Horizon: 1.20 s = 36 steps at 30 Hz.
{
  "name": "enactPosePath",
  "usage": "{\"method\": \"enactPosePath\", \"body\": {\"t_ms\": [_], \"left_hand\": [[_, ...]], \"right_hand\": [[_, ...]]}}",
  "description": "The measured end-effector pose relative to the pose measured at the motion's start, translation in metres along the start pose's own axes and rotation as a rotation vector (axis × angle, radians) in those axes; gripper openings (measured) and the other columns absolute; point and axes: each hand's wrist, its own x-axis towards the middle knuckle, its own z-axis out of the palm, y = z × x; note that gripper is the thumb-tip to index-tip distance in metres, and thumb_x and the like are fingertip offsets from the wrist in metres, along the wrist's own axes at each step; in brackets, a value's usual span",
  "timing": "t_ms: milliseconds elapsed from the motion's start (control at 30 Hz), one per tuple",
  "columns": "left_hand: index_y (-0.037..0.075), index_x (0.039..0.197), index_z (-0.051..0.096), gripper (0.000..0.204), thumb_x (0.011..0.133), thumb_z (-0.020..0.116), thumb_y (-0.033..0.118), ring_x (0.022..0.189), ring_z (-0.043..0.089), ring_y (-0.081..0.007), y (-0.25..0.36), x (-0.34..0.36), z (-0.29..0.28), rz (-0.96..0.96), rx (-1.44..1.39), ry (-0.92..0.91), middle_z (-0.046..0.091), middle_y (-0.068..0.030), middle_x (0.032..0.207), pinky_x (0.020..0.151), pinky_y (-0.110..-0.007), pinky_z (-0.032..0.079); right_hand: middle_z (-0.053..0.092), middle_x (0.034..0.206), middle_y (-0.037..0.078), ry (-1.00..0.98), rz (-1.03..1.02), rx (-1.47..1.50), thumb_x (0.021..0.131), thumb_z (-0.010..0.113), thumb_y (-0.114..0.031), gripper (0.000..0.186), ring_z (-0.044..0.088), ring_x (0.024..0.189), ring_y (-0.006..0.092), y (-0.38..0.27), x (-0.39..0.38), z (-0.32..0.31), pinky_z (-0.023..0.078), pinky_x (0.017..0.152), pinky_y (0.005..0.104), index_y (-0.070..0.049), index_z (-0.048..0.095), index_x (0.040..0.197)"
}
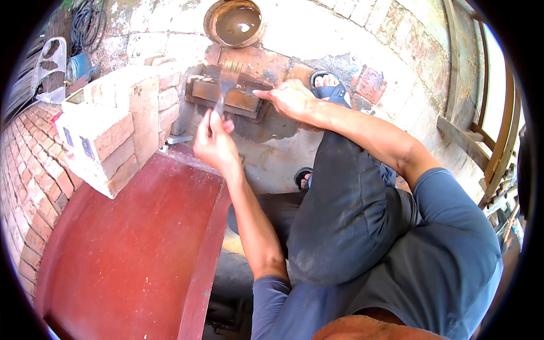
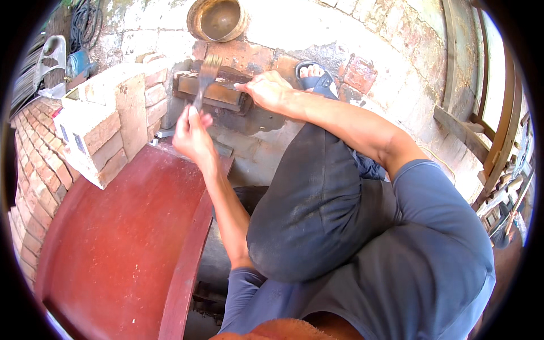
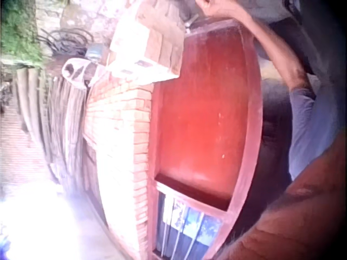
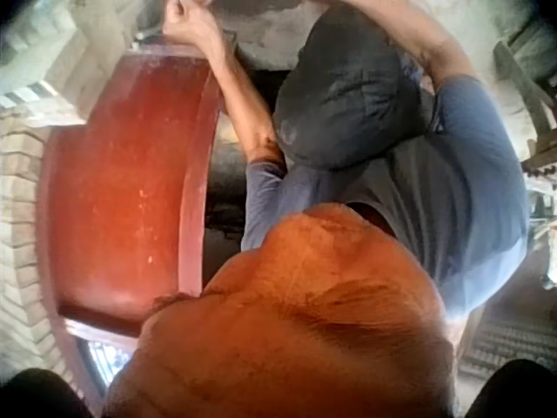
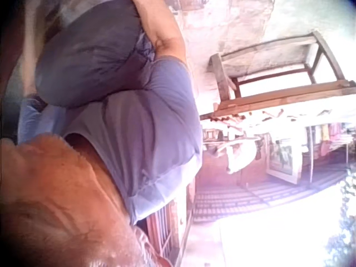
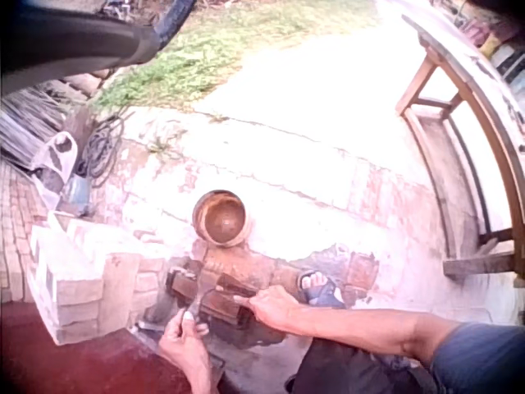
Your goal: The person selects a metal rod from a table and sharpens it on a grinding stone. They repeatedly rub the rod against the stone, occasionally dipping it into a bowl of water and inspecting the edge. The person continues this process for several minutes.
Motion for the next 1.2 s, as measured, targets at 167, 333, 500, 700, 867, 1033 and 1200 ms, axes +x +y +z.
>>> {"method": "enactPosePath", "body": {"t_ms": [167, 333, 500, 700, 867, 1033, 1200], "left_hand": [[-0.013, 0.11, 0.076, 0.027, 0.102, 0.067, 0.011, 0.064, 0.074, -0.0181, 0.015, 0.077, 0.049, -0.06, -0.182, 0.031, 0.076, -0.0175, 0.083, 0.058, -0.03, 0.063], [-0.014, 0.106, 0.074, 0.024, 0.1, 0.066, 0.008, 0.063, 0.072, -0.019, 0.037, 0.103, 0.043, -0.085, -0.182, -0.009, 0.076, -0.02, 0.085, 0.056, -0.03, 0.062], [-0.014, 0.106, 0.074, 0.024, 0.101, 0.067, 0.009, 0.06, 0.071, -0.0188, 0.046, 0.101, 0.043, -0.066, -0.185, 0.034, 0.076, -0.0196, 0.084, 0.054, -0.03, 0.061], [-0.015, 0.114, 0.074, 0.027, 0.101, 0.068, 0.008, 0.065, 0.074, -0.0187, 0.038, 0.113, 0.081, 0.088, -0.115, -0.038, 0.077, -0.0179, 0.086, 0.057, -0.029, 0.062], [-0.012, 0.132, 0.069, 0.043, 0.098, 0.073, 0.014, 0.068, 0.076, -0.0174, 0.013, 0.134, 0.108, 0.288, 0.305, -0.069, 0.079, -0.0189, 0.092, 0.066, -0.033, 0.063], [-0.009, 0.137, 0.068, 0.053, 0.097, 0.076, 0.024, 0.093, 0.081, -0.0293, 0.016, 0.092, 0.069, 0.32, 0.412, -0.043, 0.08, -0.0234, 0.11, 0.091, -0.042, 0.061], [-0.003, 0.143, 0.065, 0.054, 0.1, 0.073, 0.028, 0.139, 0.061, -0.0398, -0.043, -0.018, 0.013, 0.387, 0.764, -0.306, 0.064, -0.0236, 0.148, 0.114, -0.047, 0.05]], "right_hand": [[0.075, 0.088, 0.02, -0.081, -0.004, -0.032, 0.092, 0.057, -0.008, 0.054, 0.075, 0.083, 0.0383, 0.003, -0.011, -0.019, 0.06, 0.074, 0.0487, -0.015, 0.071, 0.143], [0.073, 0.081, 0.021, -0.026, -0.012, 0.031, 0.088, 0.058, -0.006, 0.057, 0.073, 0.078, 0.0387, 0.012, -0.027, -0.011, 0.059, 0.069, 0.0504, -0.014, 0.07, 0.144], [0.072, 0.079, 0.02, -0.059, -0.013, -0.04, 0.088, 0.057, -0.005, 0.056, 0.072, 0.076, 0.0394, 0.008, -0.026, -0.018, 0.057, 0.067, 0.0511, -0.012, 0.072, 0.142], [0.072, 0.079, 0.02, -0.018, -0.03, 0.005, 0.088, 0.057, -0.003, 0.058, 0.072, 0.076, 0.0401, 0.01, -0.025, -0.013, 0.058, 0.07, 0.0511, -0.01, 0.07, 0.144], [0.072, 0.082, 0.021, -0.015, -0.029, 0.013, 0.088, 0.055, -0.002, 0.058, 0.072, 0.077, 0.0401, 0.008, -0.022, -0.01, 0.059, 0.071, 0.0508, -0.01, 0.07, 0.144], [0.073, 0.083, 0.021, -0.084, 0.003, 0.003, 0.087, 0.056, -0.003, 0.058, 0.073, 0.078, 0.0402, 0.004, -0.022, -0.02, 0.059, 0.072, 0.0509, -0.01, 0.071, 0.142], [0.074, 0.083, 0.022, -0.024, -0.01, -0.019, 0.088, 0.056, -0.005, 0.057, 0.074, 0.078, 0.0394, 0.004, -0.016, -0.011, 0.059, 0.07, 0.0507, -0.012, 0.072, 0.142]]}}
